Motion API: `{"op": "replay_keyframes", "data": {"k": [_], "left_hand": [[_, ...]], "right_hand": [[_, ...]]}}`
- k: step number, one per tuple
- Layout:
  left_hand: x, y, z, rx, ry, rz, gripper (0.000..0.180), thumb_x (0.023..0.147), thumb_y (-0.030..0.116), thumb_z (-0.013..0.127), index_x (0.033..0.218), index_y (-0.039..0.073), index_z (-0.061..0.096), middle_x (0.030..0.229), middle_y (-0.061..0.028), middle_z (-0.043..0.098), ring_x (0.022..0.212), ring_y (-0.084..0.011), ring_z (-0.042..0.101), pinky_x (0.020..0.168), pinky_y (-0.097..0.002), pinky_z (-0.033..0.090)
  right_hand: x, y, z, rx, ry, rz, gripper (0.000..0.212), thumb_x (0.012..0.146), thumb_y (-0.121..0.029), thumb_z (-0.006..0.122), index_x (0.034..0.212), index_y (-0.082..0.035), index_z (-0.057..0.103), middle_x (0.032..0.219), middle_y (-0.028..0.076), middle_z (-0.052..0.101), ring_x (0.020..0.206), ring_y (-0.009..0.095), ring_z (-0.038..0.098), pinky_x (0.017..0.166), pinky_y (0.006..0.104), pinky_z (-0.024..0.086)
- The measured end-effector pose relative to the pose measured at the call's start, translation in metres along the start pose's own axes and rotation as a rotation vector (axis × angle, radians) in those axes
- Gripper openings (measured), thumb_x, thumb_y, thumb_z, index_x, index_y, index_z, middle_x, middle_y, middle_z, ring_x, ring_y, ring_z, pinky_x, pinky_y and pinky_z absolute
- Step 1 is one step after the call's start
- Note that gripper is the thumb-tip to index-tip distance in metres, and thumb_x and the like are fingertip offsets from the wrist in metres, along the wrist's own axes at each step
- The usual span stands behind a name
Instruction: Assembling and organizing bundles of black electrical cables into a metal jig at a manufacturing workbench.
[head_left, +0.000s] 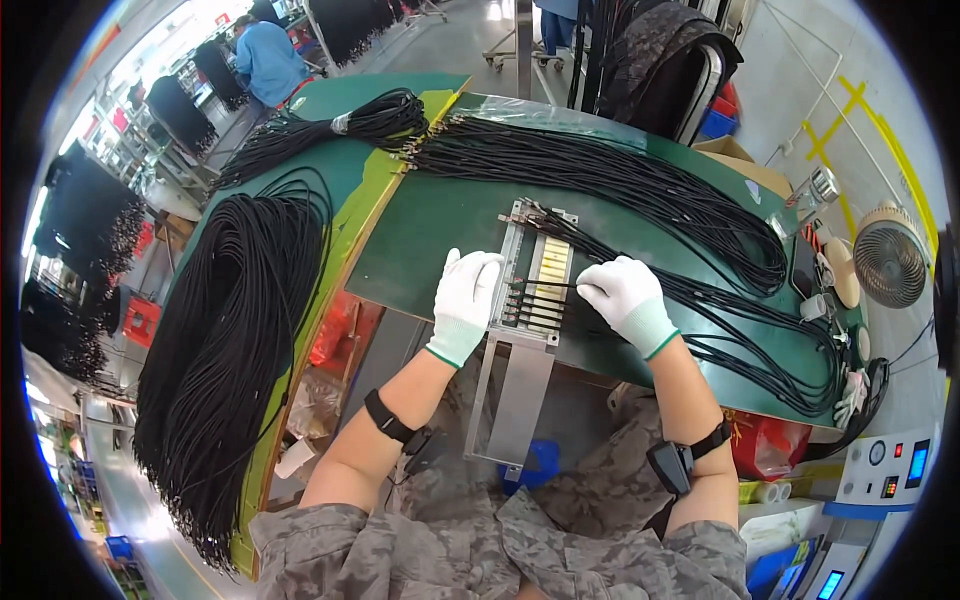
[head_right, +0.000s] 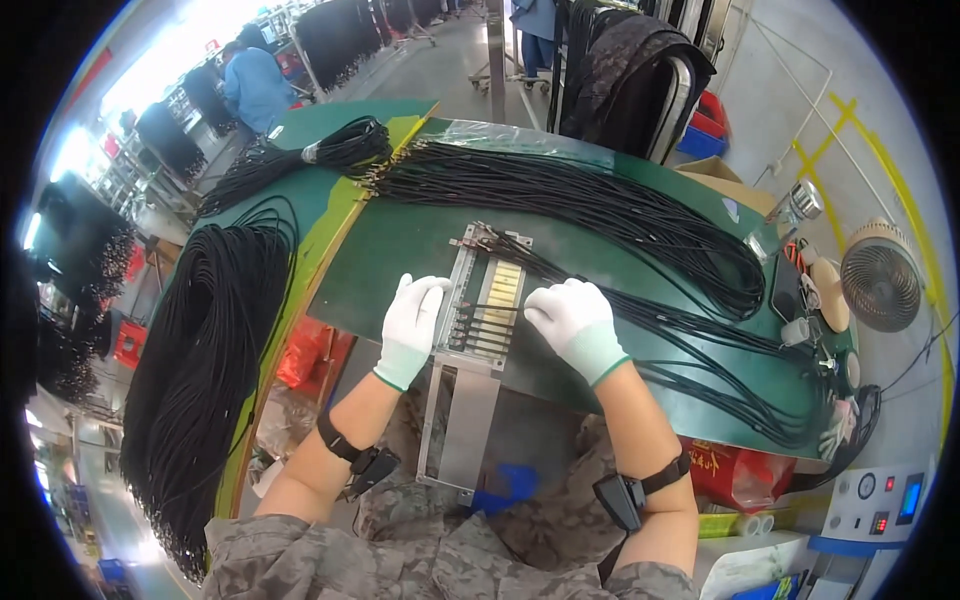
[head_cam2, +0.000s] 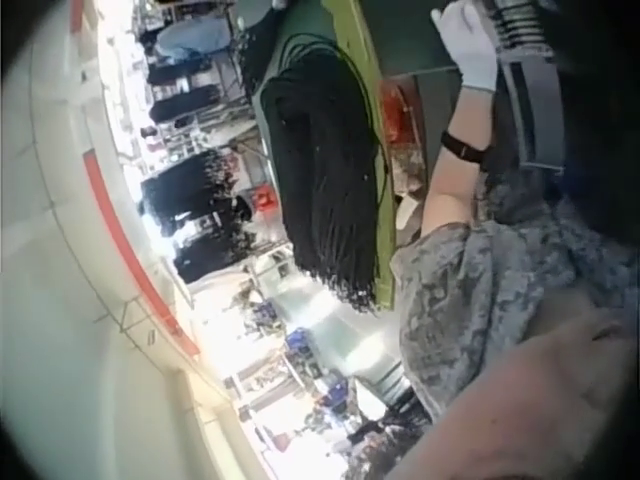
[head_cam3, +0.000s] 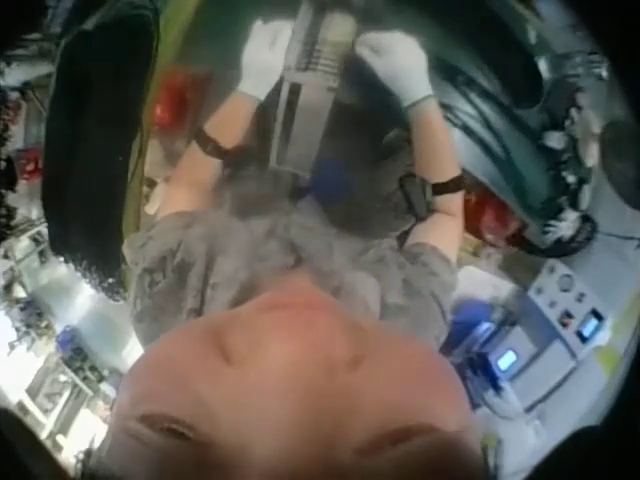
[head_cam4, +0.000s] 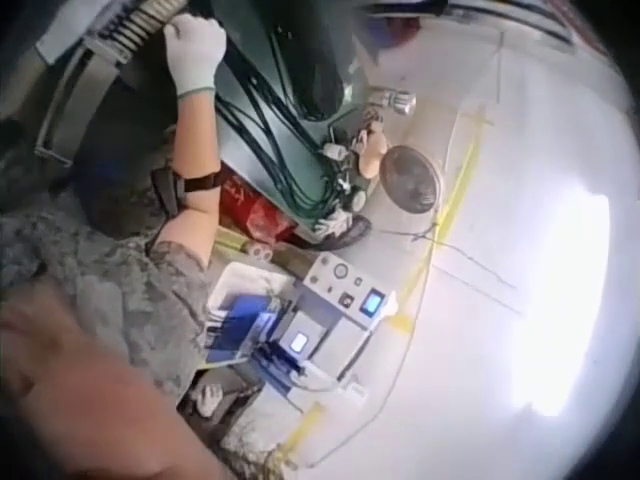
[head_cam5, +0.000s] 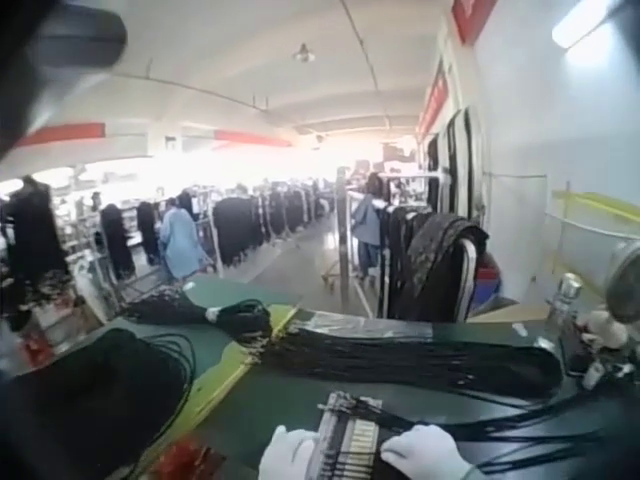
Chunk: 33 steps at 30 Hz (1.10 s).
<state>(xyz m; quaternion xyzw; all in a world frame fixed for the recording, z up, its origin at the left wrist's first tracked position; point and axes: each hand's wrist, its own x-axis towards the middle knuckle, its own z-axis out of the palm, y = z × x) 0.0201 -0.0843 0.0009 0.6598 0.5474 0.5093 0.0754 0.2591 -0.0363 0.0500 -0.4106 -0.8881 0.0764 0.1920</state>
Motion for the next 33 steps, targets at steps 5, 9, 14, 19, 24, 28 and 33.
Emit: {"op": "replay_keyframes", "data": {"k": [5, 9, 14, 19, 24, 28, 33], "left_hand": [[0.000, 0.006, -0.005, 0.038, -0.063, -0.059, 0.020, 0.097, 0.015, 0.048, 0.100, 0.006, 0.065, 0.097, -0.0094, 0.067, 0.092, -0.0259, 0.063, 0.109, -0.0450, 0.031], [-0.002, 0.006, -0.006, 0.041, -0.054, -0.064, 0.022, 0.098, 0.017, 0.046, 0.100, 0.006, 0.064, 0.096, -0.0090, 0.067, 0.092, -0.0265, 0.062, 0.110, -0.0453, 0.030], [-0.002, 0.003, -0.004, 0.021, -0.010, 0.006, 0.022, 0.098, 0.017, 0.046, 0.099, 0.006, 0.065, 0.096, -0.0088, 0.067, 0.092, -0.0258, 0.062, 0.110, -0.0461, 0.029], [0.000, 0.004, -0.004, 0.027, -0.064, -0.056, 0.021, 0.096, 0.018, 0.048, 0.100, 0.008, 0.066, 0.101, -0.0089, 0.066, 0.098, -0.0258, 0.061, 0.111, -0.0463, 0.028], [0.004, 0.024, -0.007, 0.268, -0.204, 0.167, 0.024, 0.089, 0.030, 0.059, 0.106, 0.019, 0.071, 0.121, -0.0162, 0.060, 0.119, -0.0352, 0.050, 0.112, -0.0530, 0.020], [0.005, 0.024, -0.007, 0.384, -0.296, 0.250, 0.029, 0.082, 0.039, 0.066, 0.108, 0.026, 0.072, 0.133, -0.0214, 0.052, 0.127, -0.0431, 0.041, 0.113, -0.0579, 0.014], [0.008, 0.020, -0.002, 0.348, -0.357, 0.246, 0.029, 0.080, 0.039, 0.069, 0.106, 0.026, 0.074, 0.134, -0.0211, 0.051, 0.128, -0.0431, 0.041, 0.112, -0.0594, 0.014]], "right_hand": [[-0.005, -0.002, -0.003, -0.047, -0.006, 0.017, 0.015, 0.083, -0.024, 0.060, 0.079, -0.014, 0.069, 0.074, 0.007, 0.066, 0.076, 0.028, 0.061, 0.072, 0.0410, 0.048], [-0.005, -0.008, -0.005, -0.043, 0.004, 0.017, 0.014, 0.082, -0.023, 0.060, 0.077, -0.013, 0.069, 0.072, 0.007, 0.066, 0.075, 0.028, 0.061, 0.071, 0.0410, 0.048], [-0.004, -0.009, -0.005, -0.046, 0.007, 0.013, 0.014, 0.081, -0.021, 0.059, 0.075, -0.013, 0.069, 0.071, 0.007, 0.066, 0.074, 0.028, 0.061, 0.070, 0.0407, 0.048], [-0.004, -0.011, -0.007, -0.050, 0.004, 0.020, 0.011, 0.080, -0.019, 0.062, 0.075, -0.013, 0.068, 0.072, 0.005, 0.065, 0.074, 0.027, 0.059, 0.070, 0.0401, 0.048], [-0.003, -0.012, 0.001, -0.081, -0.004, -0.005, 0.013, 0.081, -0.022, 0.060, 0.077, -0.013, 0.068, 0.070, 0.007, 0.065, 0.075, 0.027, 0.060, 0.070, 0.0398, 0.047], [0.005, -0.004, 0.004, -0.013, 0.006, -0.017, 0.011, 0.080, -0.024, 0.063, 0.079, -0.014, 0.068, 0.073, 0.006, 0.064, 0.077, 0.026, 0.059, 0.070, 0.0392, 0.047], [0.023, 0.024, 0.012, -0.211, 0.381, 0.110, 0.012, 0.077, -0.023, 0.070, 0.081, -0.012, 0.067, 0.074, 0.005, 0.063, 0.078, 0.028, 0.059, 0.072, 0.0388, 0.047]]}}
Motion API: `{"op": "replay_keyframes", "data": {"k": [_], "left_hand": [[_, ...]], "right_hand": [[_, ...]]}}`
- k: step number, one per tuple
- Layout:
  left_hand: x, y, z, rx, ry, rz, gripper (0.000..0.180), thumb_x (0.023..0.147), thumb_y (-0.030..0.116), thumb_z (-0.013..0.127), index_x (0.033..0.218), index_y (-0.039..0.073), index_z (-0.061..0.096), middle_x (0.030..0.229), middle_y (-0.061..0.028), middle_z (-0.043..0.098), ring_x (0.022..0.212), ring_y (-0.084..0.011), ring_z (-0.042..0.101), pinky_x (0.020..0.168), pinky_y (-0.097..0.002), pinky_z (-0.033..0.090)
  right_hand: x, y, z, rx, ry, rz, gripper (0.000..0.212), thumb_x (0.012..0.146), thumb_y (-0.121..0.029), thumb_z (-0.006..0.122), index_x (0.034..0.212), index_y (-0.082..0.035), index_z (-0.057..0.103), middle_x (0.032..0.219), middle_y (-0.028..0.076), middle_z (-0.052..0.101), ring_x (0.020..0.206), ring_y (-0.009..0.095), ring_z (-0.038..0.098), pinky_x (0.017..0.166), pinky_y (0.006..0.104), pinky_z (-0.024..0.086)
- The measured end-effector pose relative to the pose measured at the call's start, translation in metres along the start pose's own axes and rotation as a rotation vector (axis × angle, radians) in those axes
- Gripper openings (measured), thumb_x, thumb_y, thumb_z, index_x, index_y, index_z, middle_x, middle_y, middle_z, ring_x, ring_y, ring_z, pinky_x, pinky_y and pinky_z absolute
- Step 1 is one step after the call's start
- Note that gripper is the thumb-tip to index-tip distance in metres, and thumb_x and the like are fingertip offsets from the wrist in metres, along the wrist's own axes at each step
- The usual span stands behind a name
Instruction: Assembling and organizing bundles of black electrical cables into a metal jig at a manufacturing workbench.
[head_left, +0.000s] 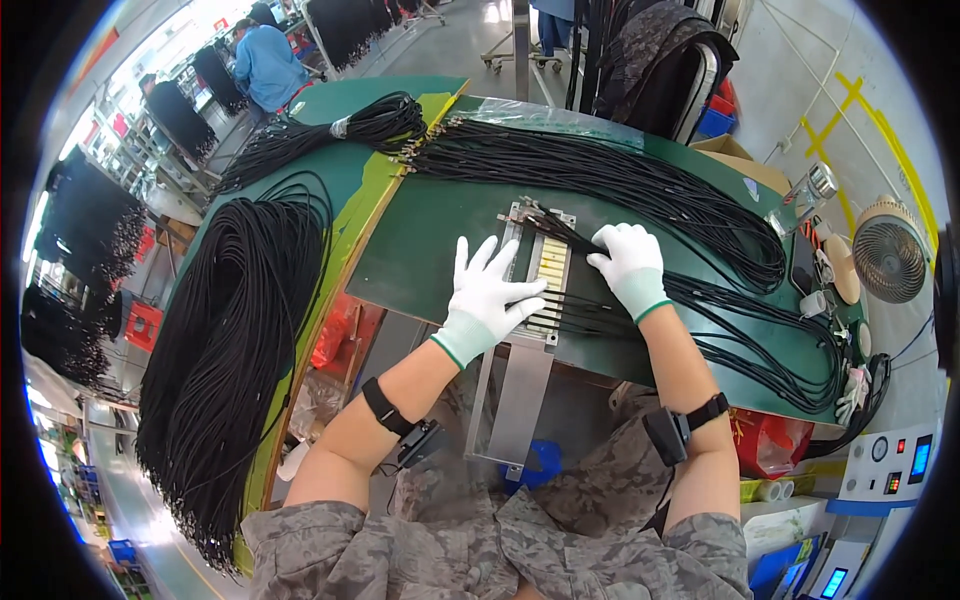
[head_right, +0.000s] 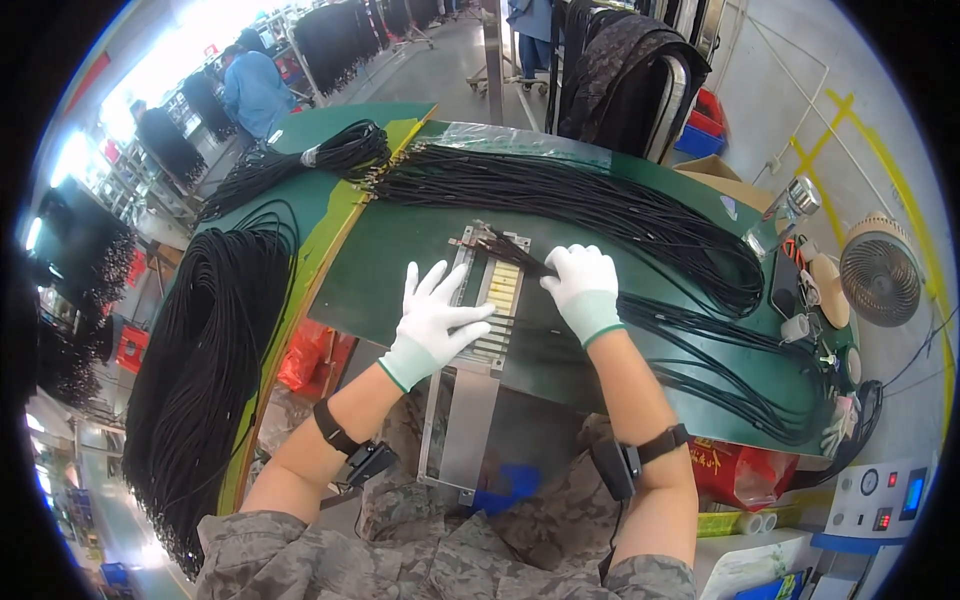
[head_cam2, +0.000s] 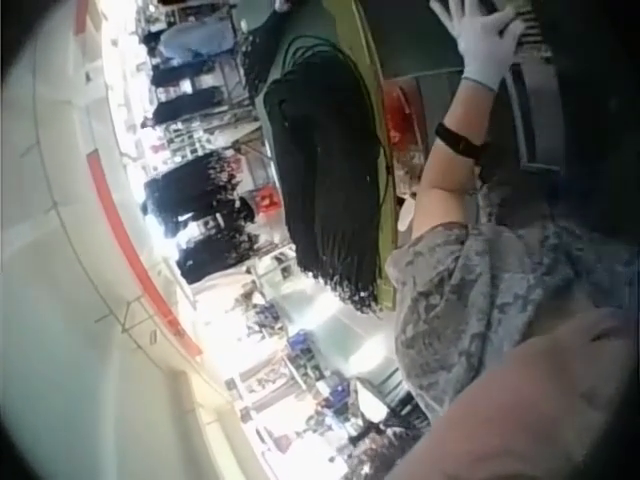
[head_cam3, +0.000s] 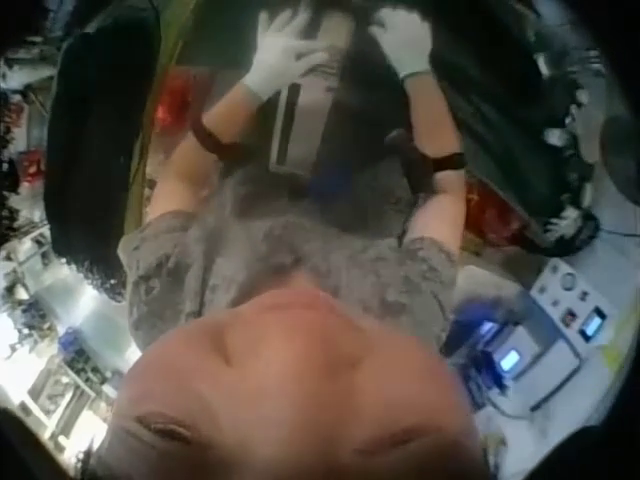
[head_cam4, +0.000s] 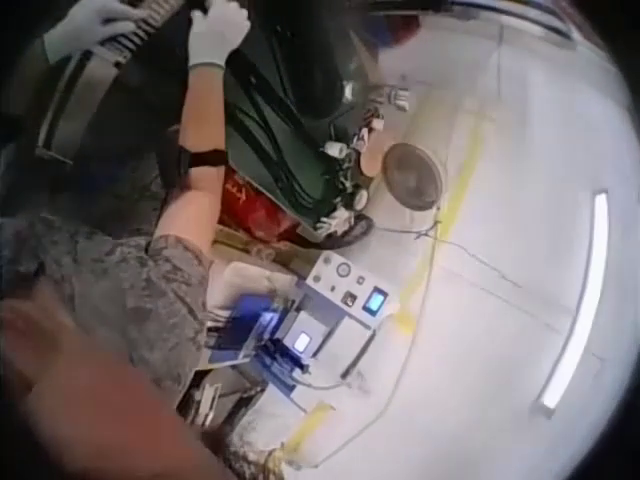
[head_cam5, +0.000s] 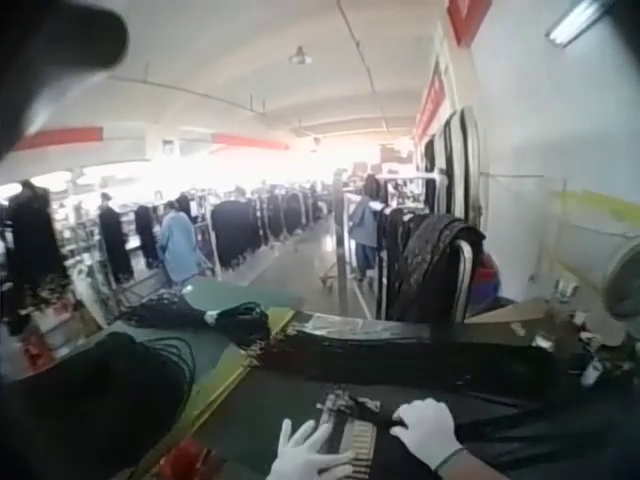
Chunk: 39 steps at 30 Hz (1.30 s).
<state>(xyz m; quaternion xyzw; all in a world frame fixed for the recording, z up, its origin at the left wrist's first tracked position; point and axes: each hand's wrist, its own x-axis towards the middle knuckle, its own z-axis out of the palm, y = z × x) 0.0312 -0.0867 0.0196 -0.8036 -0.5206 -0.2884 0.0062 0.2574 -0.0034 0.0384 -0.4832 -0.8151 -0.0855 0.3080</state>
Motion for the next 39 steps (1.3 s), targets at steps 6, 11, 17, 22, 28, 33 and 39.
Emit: {"op": "replay_keyframes", "data": {"k": [6, 11, 17, 22, 28, 33, 39], "left_hand": [[-0.007, -0.004, 0.005, -0.092, 0.069, -0.017, 0.027, 0.081, 0.037, 0.068, 0.104, 0.025, 0.074, 0.131, -0.0172, 0.054, 0.126, -0.0394, 0.043, 0.112, -0.0571, 0.018], [-0.006, -0.006, 0.007, -0.113, 0.089, -0.041, 0.026, 0.082, 0.039, 0.067, 0.103, 0.025, 0.074, 0.129, -0.0129, 0.056, 0.125, -0.0357, 0.045, 0.112, -0.0552, 0.020], [-0.006, -0.009, 0.010, -0.125, 0.104, -0.032, 0.023, 0.083, 0.033, 0.068, 0.102, 0.023, 0.074, 0.125, -0.0117, 0.059, 0.122, -0.0345, 0.048, 0.111, -0.0527, 0.024], [-0.006, -0.013, 0.011, -0.305, 0.319, -0.175, 0.018, 0.085, 0.023, 0.066, 0.100, 0.013, 0.070, 0.120, -0.0139, 0.062, 0.120, -0.0348, 0.051, 0.108, -0.0456, 0.032], [-0.004, -0.014, 0.014, -0.429, 0.486, -0.331, 0.016, 0.091, 0.015, 0.056, 0.102, 0.007, 0.065, 0.119, -0.0182, 0.061, 0.120, -0.0342, 0.051, 0.104, -0.0386, 0.037], [-0.007, -0.024, 0.006, -0.360, 0.397, -0.247, 0.016, 0.090, 0.013, 0.057, 0.102, 0.006, 0.065, 0.117, -0.0180, 0.061, 0.118, -0.0330, 0.052, 0.101, -0.0369, 0.040], [-0.005, -0.012, 0.013, -0.462, 0.383, -0.253, 0.009, 0.085, 0.012, 0.065, 0.089, 0.004, 0.066, 0.113, -0.0123, 0.063, 0.115, -0.0307, 0.053, 0.099, -0.0382, 0.041]], "right_hand": [[-0.001, 0.015, 0.000, 0.125, -0.160, 0.073, 0.012, 0.076, -0.022, 0.071, 0.078, -0.011, 0.065, 0.076, 0.006, 0.062, 0.078, 0.028, 0.058, 0.071, 0.0389, 0.047], [-0.001, 0.019, 0.000, 0.199, -0.038, 0.048, 0.010, 0.076, -0.019, 0.070, 0.078, -0.011, 0.064, 0.075, 0.006, 0.062, 0.077, 0.028, 0.057, 0.071, 0.0391, 0.047], [0.001, 0.012, 0.000, 0.116, -0.079, 0.067, 0.010, 0.079, -0.017, 0.068, 0.081, -0.009, 0.063, 0.078, 0.007, 0.062, 0.077, 0.029, 0.056, 0.071, 0.0398, 0.046], [-0.009, 0.011, -0.011, 0.298, -0.050, 0.082, 0.009, 0.080, -0.014, 0.068, 0.082, -0.007, 0.062, 0.078, 0.008, 0.060, 0.078, 0.028, 0.055, 0.072, 0.0384, 0.045], [-0.011, 0.007, -0.023, 0.441, -0.130, 0.029, 0.009, 0.078, -0.014, 0.067, 0.082, -0.008, 0.062, 0.078, 0.009, 0.061, 0.079, 0.030, 0.056, 0.072, 0.0401, 0.046], [-0.011, 0.006, -0.022, 0.557, -0.232, -0.082, 0.010, 0.078, -0.013, 0.068, 0.084, -0.008, 0.063, 0.081, 0.009, 0.062, 0.082, 0.031, 0.056, 0.074, 0.0397, 0.046], [-0.010, -0.043, -0.019, 0.509, -0.133, -0.189, 0.017, 0.075, -0.016, 0.070, 0.089, -0.007, 0.065, 0.087, 0.010, 0.063, 0.087, 0.030, 0.058, 0.077, 0.0382, 0.046]]}}
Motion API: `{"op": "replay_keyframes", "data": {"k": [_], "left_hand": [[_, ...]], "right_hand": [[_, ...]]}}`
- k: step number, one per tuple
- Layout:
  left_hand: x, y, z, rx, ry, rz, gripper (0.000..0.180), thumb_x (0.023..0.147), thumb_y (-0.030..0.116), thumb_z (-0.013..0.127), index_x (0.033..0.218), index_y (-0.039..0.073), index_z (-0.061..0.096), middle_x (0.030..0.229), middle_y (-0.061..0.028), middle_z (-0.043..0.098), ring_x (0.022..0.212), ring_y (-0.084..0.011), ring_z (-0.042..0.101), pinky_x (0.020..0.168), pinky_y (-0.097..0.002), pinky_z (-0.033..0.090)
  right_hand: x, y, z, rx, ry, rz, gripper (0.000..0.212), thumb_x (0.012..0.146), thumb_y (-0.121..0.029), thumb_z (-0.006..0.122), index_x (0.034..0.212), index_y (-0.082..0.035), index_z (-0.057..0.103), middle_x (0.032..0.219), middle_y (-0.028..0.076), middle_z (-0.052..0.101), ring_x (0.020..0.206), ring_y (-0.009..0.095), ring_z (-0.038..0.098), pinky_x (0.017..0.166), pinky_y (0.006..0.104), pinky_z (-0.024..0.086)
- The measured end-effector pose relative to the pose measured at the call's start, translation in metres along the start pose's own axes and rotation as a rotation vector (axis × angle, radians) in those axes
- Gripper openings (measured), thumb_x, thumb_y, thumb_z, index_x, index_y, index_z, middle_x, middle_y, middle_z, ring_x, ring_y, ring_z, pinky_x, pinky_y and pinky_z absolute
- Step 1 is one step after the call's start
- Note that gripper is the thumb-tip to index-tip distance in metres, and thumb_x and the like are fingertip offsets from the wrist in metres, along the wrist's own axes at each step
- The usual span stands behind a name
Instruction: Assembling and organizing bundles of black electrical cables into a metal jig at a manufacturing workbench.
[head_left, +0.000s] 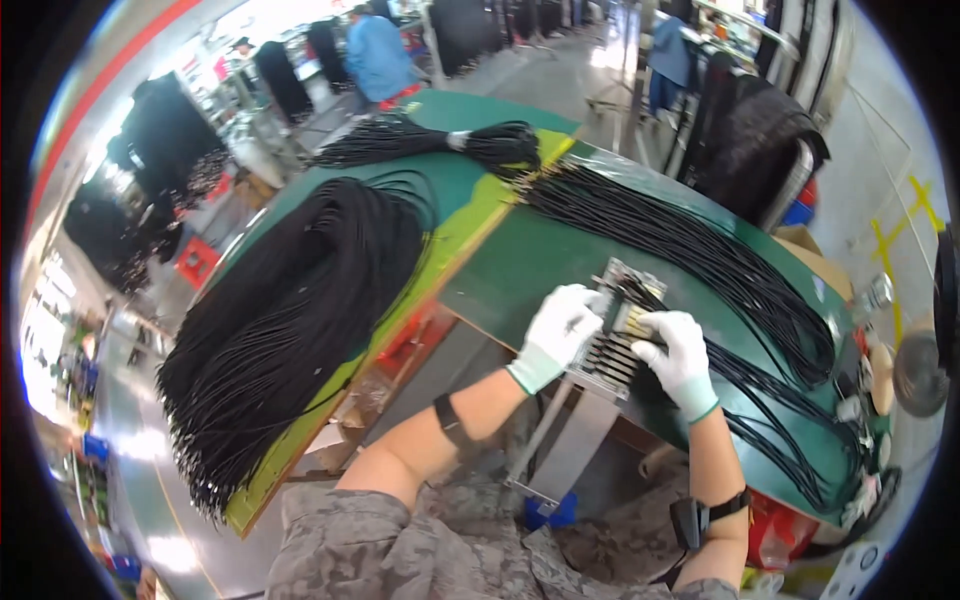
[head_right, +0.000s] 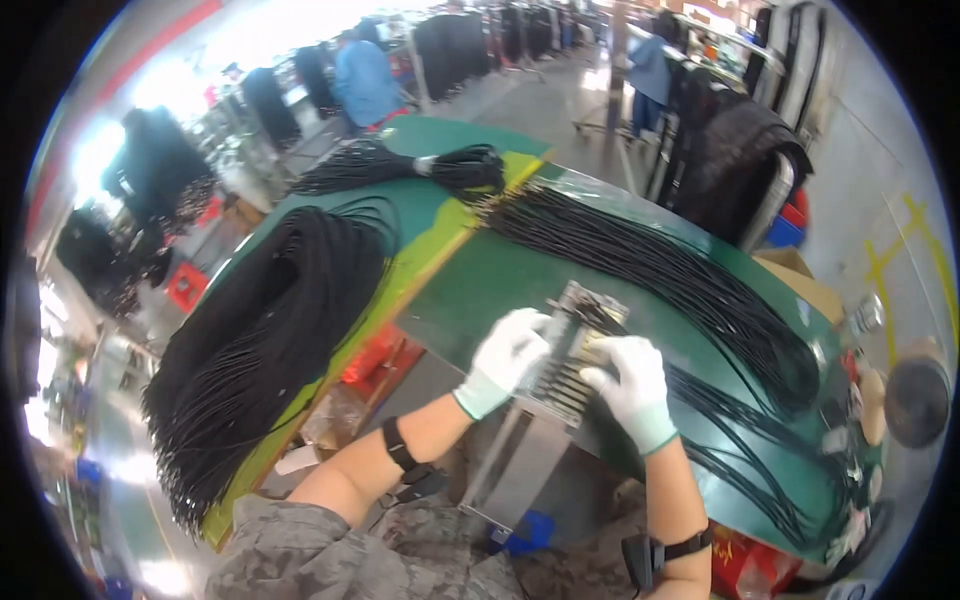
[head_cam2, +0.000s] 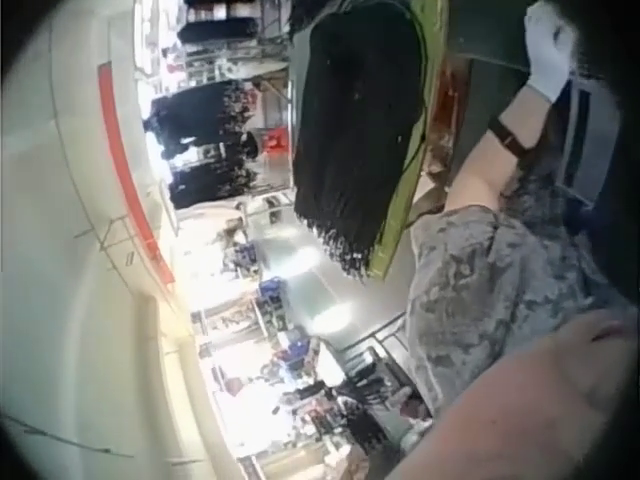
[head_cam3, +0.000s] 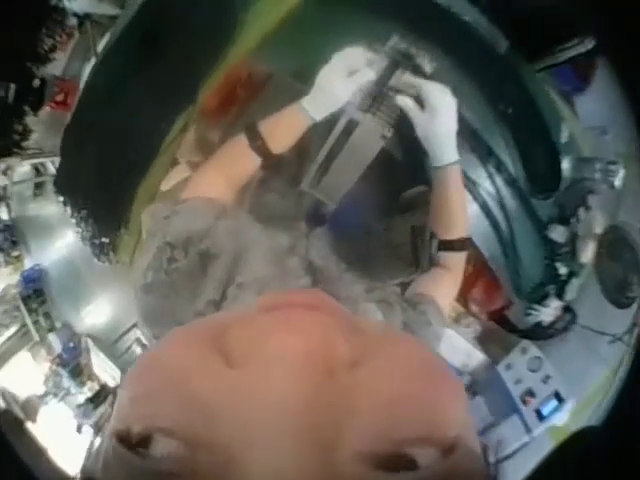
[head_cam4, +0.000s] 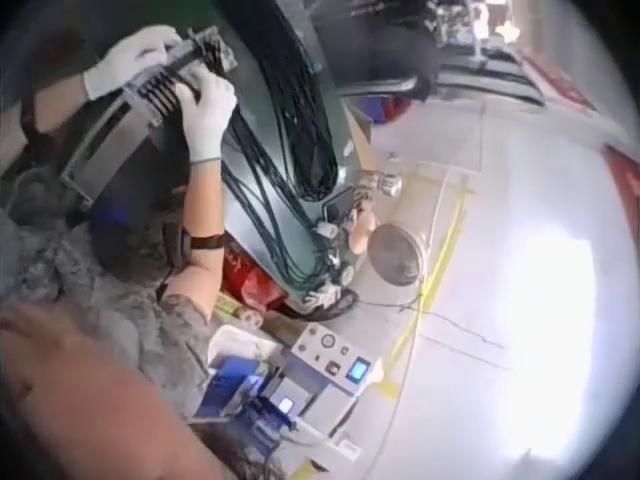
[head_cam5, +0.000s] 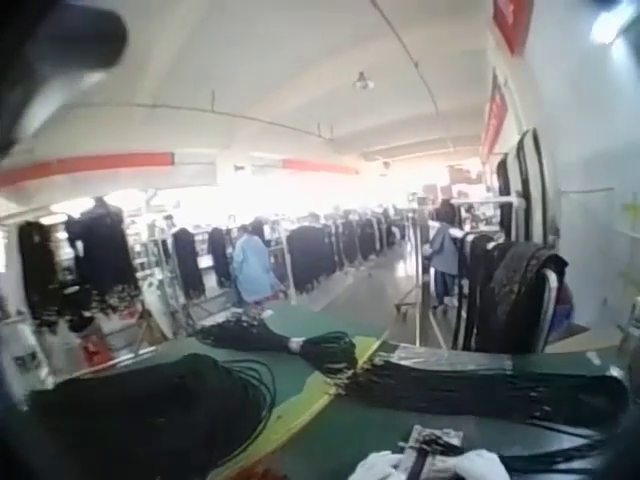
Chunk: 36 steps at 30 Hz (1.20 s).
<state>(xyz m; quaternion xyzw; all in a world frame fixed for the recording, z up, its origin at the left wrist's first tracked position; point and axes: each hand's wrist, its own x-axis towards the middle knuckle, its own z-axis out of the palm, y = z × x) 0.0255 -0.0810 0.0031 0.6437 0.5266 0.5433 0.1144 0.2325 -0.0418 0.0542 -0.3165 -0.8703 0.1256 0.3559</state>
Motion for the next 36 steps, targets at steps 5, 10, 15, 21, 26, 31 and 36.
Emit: {"op": "replay_keyframes", "data": {"k": [5, 10, 15, 21, 26, 31, 36], "left_hand": [[-0.002, -0.001, -0.013, -0.054, 0.006, 0.109, 0.010, 0.083, 0.013, 0.068, 0.084, 0.004, 0.066, 0.112, -0.0127, 0.064, 0.115, -0.0307, 0.054, 0.099, -0.0387, 0.041], [-0.002, 0.001, -0.007, 0.029, 0.134, 0.032, 0.013, 0.079, 0.015, 0.070, 0.081, 0.003, 0.064, 0.108, -0.0135, 0.064, 0.109, -0.0325, 0.055, 0.095, -0.0401, 0.043], [0.002, 0.003, 0.001, 0.128, 0.163, 0.099, 0.014, 0.077, 0.014, 0.070, 0.079, 0.004, 0.061, 0.100, -0.0131, 0.065, 0.096, -0.0344, 0.058, 0.088, -0.0420, 0.045], [0.003, -0.008, -0.002, 0.116, 0.155, 0.016, 0.007, 0.088, 0.010, 0.060, 0.090, 0.005, 0.066, 0.098, -0.0135, 0.065, 0.094, -0.0317, 0.060, 0.089, -0.0438, 0.044], [0.003, -0.007, 0.000, 0.144, 0.078, 0.169, 0.012, 0.091, 0.004, 0.054, 0.099, 0.002, 0.063, 0.101, -0.0148, 0.063, 0.092, -0.0284, 0.059, 0.084, -0.0334, 0.047], [0.001, -0.005, -0.001, 0.155, 0.055, 0.132, 0.013, 0.091, 0.004, 0.053, 0.098, 0.002, 0.063, 0.103, -0.0140, 0.064, 0.093, -0.0285, 0.060, 0.086, -0.0346, 0.047], [0.002, -0.005, -0.003, 0.162, -0.002, 0.106, 0.016, 0.091, 0.010, 0.055, 0.100, 0.006, 0.067, 0.110, -0.0148, 0.063, 0.103, -0.0301, 0.057, 0.094, -0.0380, 0.043]], "right_hand": [[0.005, -0.016, 0.011, 0.059, -0.124, 0.011, 0.019, 0.073, -0.016, 0.072, 0.088, -0.007, 0.066, 0.080, 0.009, 0.064, 0.081, 0.028, 0.059, 0.074, 0.0377, 0.047], [-0.008, -0.006, -0.008, 0.030, -0.147, 0.150, 0.013, 0.071, -0.016, 0.073, 0.079, -0.007, 0.067, 0.072, 0.008, 0.063, 0.076, 0.028, 0.059, 0.070, 0.0377, 0.047], [-0.007, -0.004, -0.002, -0.250, -0.145, 0.037, 0.012, 0.075, -0.020, 0.070, 0.075, -0.009, 0.067, 0.075, 0.008, 0.065, 0.076, 0.029, 0.058, 0.070, 0.0399, 0.046], [0.003, 0.009, -0.002, -0.203, -0.104, 0.129, 0.013, 0.081, -0.022, 0.065, 0.077, -0.010, 0.069, 0.075, 0.006, 0.067, 0.074, 0.028, 0.058, 0.070, 0.0402, 0.045], [-0.008, 0.015, -0.003, -0.260, -0.138, 0.147, 0.014, 0.081, -0.023, 0.064, 0.077, -0.011, 0.070, 0.074, 0.006, 0.067, 0.074, 0.028, 0.059, 0.070, 0.0405, 0.046], [-0.011, 0.018, -0.001, -0.273, -0.165, 0.161, 0.017, 0.082, -0.026, 0.063, 0.074, -0.012, 0.068, 0.069, 0.006, 0.064, 0.072, 0.027, 0.058, 0.069, 0.0398, 0.044], [-0.009, 0.014, 0.004, -0.252, -0.179, 0.201, 0.018, 0.083, -0.026, 0.062, 0.076, -0.012, 0.069, 0.069, 0.007, 0.064, 0.073, 0.029, 0.060, 0.070, 0.0414, 0.046]]}}
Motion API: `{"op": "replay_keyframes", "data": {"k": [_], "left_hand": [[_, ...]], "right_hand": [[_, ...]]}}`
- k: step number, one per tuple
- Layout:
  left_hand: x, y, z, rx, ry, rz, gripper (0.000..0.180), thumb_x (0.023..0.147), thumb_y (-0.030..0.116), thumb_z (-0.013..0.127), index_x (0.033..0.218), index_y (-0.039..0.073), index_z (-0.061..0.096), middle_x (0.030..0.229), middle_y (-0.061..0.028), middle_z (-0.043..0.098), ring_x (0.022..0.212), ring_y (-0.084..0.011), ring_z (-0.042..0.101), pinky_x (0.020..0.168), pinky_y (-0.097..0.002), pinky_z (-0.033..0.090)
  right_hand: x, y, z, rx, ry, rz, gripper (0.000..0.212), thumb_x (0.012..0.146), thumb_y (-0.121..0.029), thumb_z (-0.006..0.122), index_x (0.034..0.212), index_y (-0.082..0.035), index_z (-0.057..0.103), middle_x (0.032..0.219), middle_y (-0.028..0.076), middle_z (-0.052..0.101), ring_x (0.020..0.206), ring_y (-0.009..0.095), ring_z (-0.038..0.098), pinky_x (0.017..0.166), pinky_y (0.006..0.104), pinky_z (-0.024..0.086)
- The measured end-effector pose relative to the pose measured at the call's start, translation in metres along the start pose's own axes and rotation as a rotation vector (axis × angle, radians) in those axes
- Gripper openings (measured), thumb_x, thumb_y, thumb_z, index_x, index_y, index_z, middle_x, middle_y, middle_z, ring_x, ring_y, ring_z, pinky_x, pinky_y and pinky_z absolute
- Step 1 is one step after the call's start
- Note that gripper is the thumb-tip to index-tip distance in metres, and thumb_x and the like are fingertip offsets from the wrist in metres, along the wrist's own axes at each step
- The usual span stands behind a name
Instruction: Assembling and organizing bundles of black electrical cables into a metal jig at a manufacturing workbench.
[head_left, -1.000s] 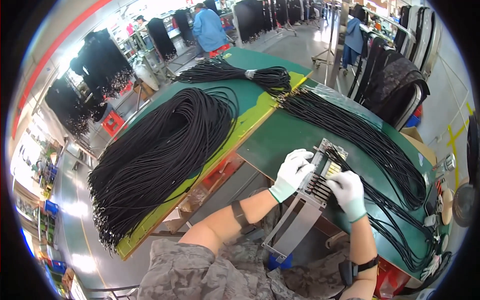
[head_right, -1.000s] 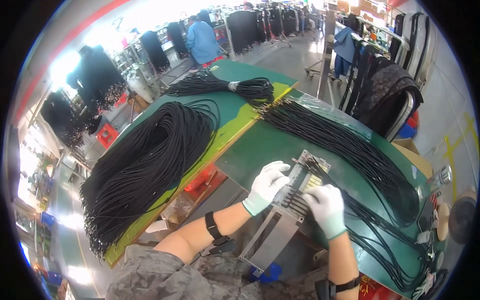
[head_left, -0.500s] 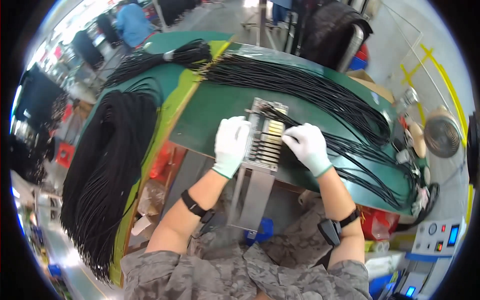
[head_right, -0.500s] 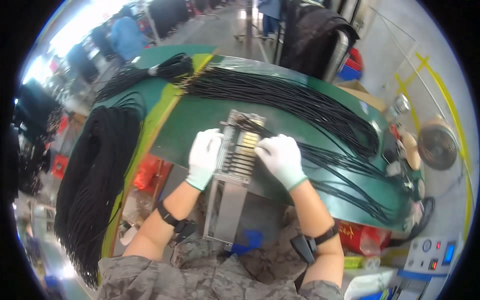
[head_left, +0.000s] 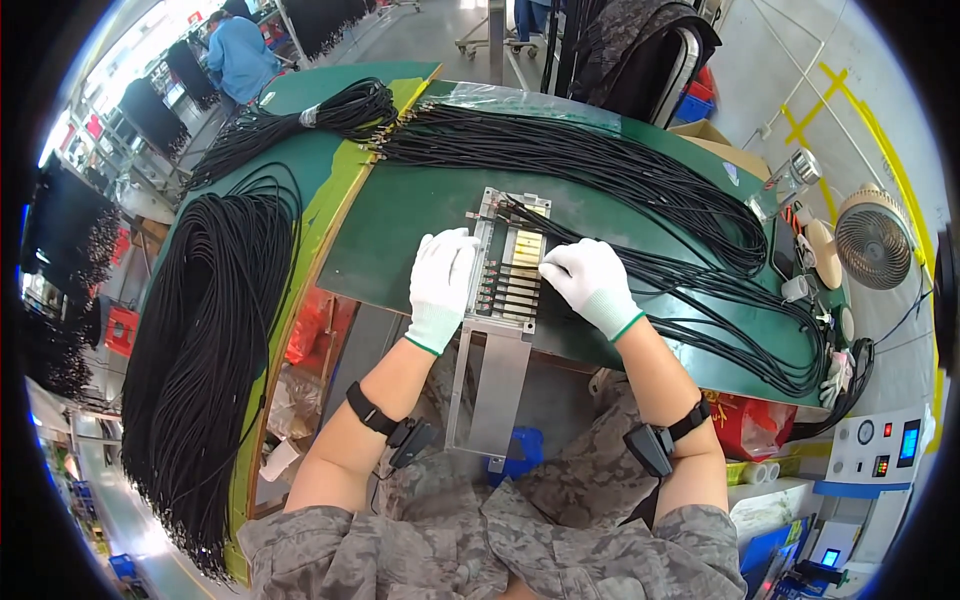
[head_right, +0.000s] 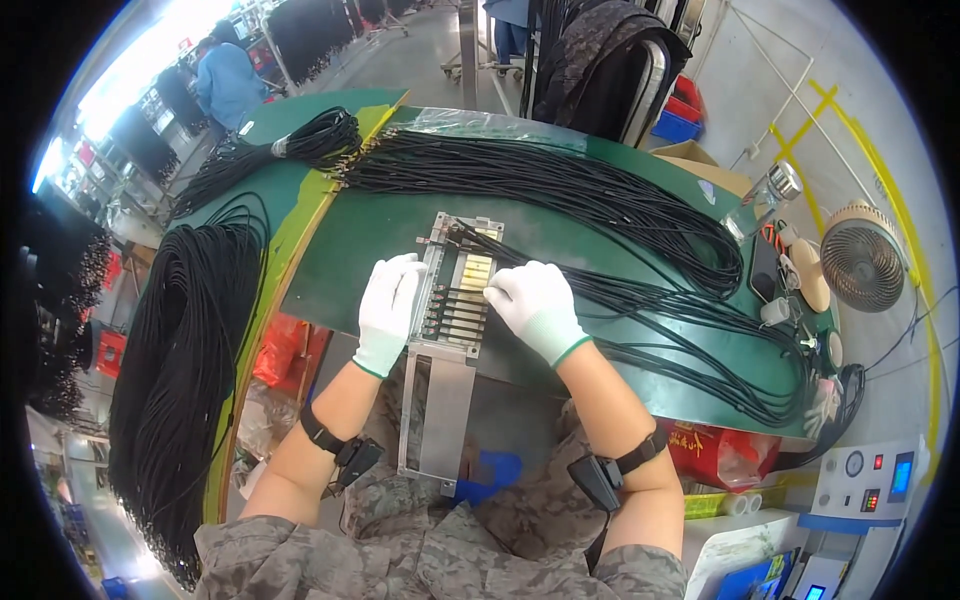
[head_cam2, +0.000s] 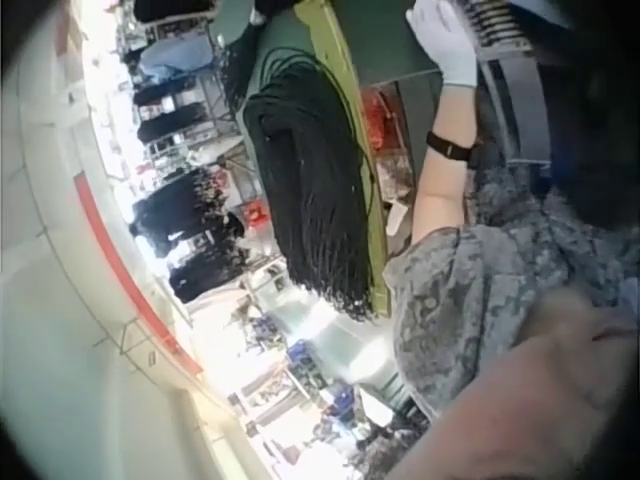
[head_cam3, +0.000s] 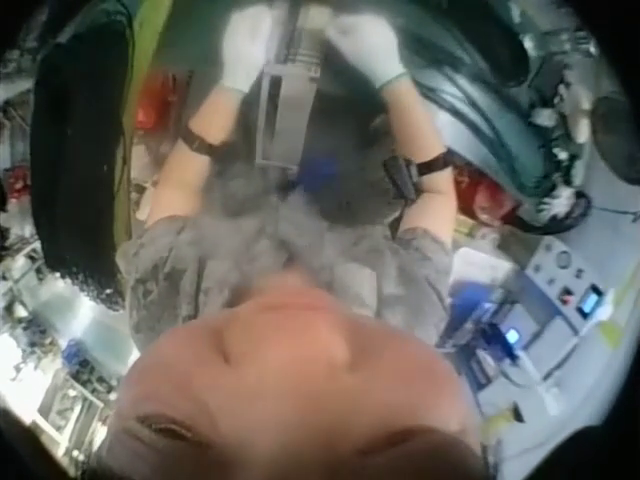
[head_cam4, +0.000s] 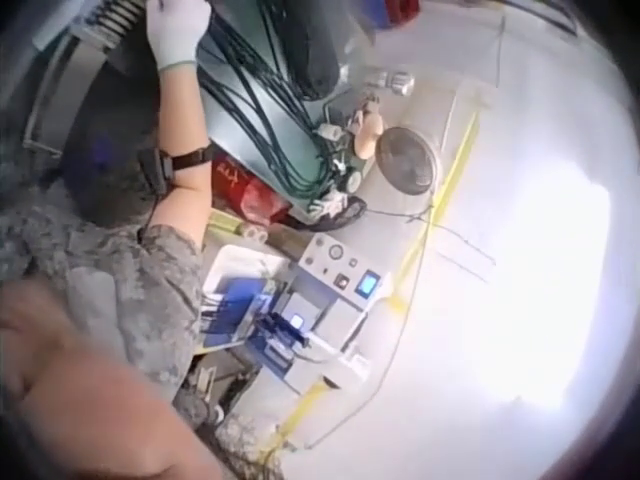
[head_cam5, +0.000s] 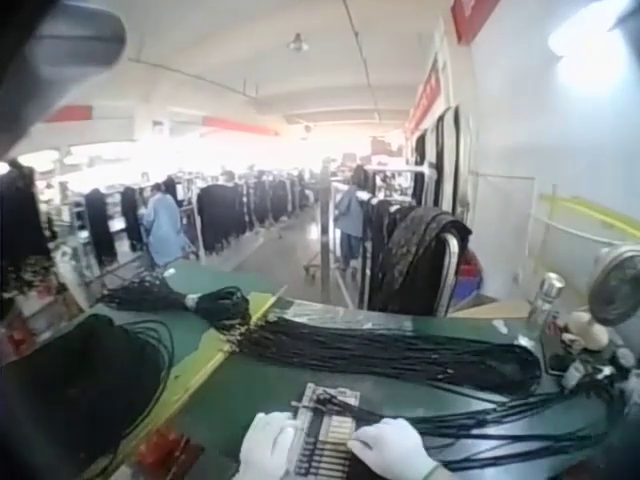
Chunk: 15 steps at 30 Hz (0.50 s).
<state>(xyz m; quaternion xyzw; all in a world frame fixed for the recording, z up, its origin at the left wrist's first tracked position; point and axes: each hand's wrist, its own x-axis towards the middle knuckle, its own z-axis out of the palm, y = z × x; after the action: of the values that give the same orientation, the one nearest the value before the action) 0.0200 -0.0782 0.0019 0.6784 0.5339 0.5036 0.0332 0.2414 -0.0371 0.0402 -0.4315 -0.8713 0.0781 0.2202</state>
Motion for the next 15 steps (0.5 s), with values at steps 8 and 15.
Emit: {"op": "replay_keyframes", "data": {"k": [8, 15], "left_hand": [[0.004, 0.019, 0.000, 0.294, -0.287, 0.215, 0.026, 0.083, 0.042, 0.064, 0.104, 0.027, 0.073, 0.127, -0.0131, 0.056, 0.127, -0.0362, 0.042, 0.111, -0.0553, 0.021], [0.007, 0.014, 0.010, 0.257, -0.383, 0.205, 0.023, 0.081, 0.039, 0.067, 0.099, 0.028, 0.074, 0.123, -0.0112, 0.058, 0.127, -0.0355, 0.042, 0.111, -0.0575, 0.019]], "right_hand": [[0.002, 0.008, -0.004, -0.021, 0.042, 0.051, 0.018, 0.086, -0.026, 0.060, 0.081, -0.011, 0.070, 0.075, 0.009, 0.065, 0.075, 0.031, 0.060, 0.073, 0.0417, 0.047], [0.006, 0.077, -0.009, 0.140, 0.151, 0.104, 0.016, 0.082, -0.028, 0.064, 0.087, -0.014, 0.072, 0.081, 0.009, 0.066, 0.081, 0.030, 0.060, 0.075, 0.0410, 0.049]]}}
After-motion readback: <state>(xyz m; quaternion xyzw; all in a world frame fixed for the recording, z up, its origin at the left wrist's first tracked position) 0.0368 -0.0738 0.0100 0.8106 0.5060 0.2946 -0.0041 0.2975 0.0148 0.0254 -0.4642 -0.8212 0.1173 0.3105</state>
